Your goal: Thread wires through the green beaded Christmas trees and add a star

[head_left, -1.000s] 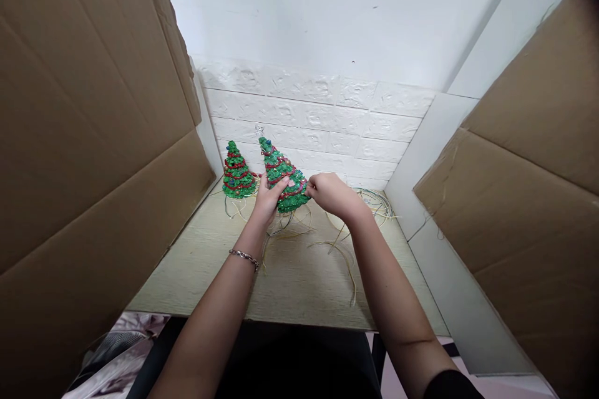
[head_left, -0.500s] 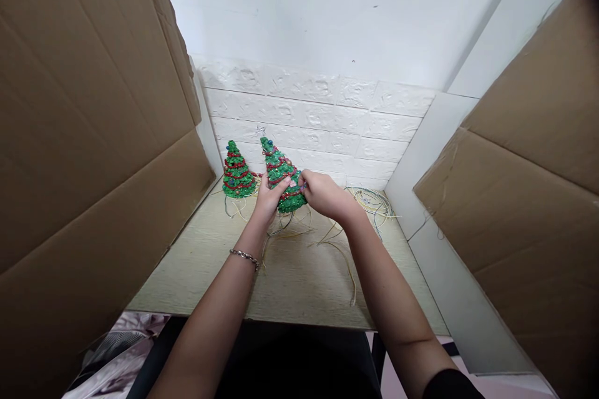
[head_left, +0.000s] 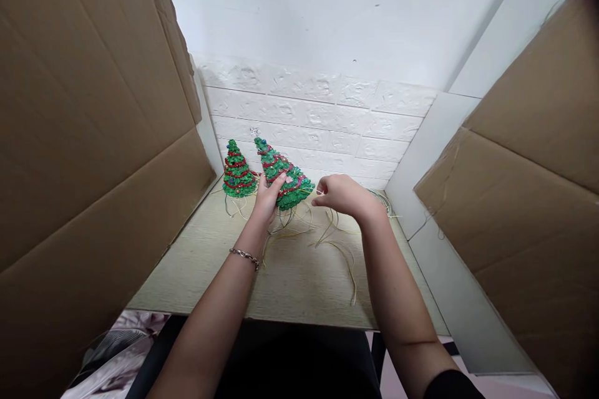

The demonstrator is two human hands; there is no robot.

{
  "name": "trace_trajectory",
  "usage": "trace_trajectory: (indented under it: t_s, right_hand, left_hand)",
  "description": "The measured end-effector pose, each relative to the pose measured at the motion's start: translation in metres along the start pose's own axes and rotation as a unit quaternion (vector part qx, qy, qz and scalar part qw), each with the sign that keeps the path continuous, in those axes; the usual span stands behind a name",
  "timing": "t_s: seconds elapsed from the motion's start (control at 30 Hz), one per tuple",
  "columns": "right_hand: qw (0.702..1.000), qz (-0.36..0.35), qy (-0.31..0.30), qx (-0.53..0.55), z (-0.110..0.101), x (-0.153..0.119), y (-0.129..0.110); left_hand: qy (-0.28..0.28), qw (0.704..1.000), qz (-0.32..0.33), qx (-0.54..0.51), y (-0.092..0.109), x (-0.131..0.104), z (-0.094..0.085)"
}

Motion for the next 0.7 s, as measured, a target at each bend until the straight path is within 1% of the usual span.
trace_trajectory:
  t_s: [0.07,0.1,0.2,0.33,0.5,0.6,0.7]
  right_hand:
    - [1.0,0.007,-0.021,-0.002,-0.004,-0.003,0.002]
    - [1.0,0.006,-0.021,0.005,-0.006,-0.004,0.002]
    - [0.999,-0.003,-0.002,0.034,-0.009,-0.004,0.002]
    - [0.999,-0.025,0.017,0.044,-0.007,-0.002,-0.001]
    - [0.998,0.032,0.038,0.042,-0.008,-0.004,-0.003]
    - [0.999,0.016,0.031,0.042,-0.006,-0.004,-0.01]
    - [0.998,-0.01,0.047,0.035,0.0,-0.001,-0.017]
  left_hand:
    - [0.003,1.0,-0.001,-0.006,0.0,0.001,-0.001]
    - [0.005,1.0,-0.002,-0.008,0.0,0.001,-0.002]
    - [0.014,1.0,-0.002,-0.013,0.001,0.002,-0.002]
    - [0.027,1.0,-0.002,-0.016,0.001,0.002,-0.002]
    - [0.027,1.0,0.004,-0.012,0.001,0.003,-0.002]
    - [0.023,1.0,0.005,-0.009,0.001,0.003,-0.002]
    - [0.021,1.0,0.007,-0.004,0.0,0.002,-0.002]
Point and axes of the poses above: each hand's wrist, its own x-axis towards the middle knuckle, its own z-axis out of the palm, y = z × x, the point moved 4 cm from there along x, towards the middle knuckle, and after that the axes turned 9 degrees about y, right-handed, at the moved point
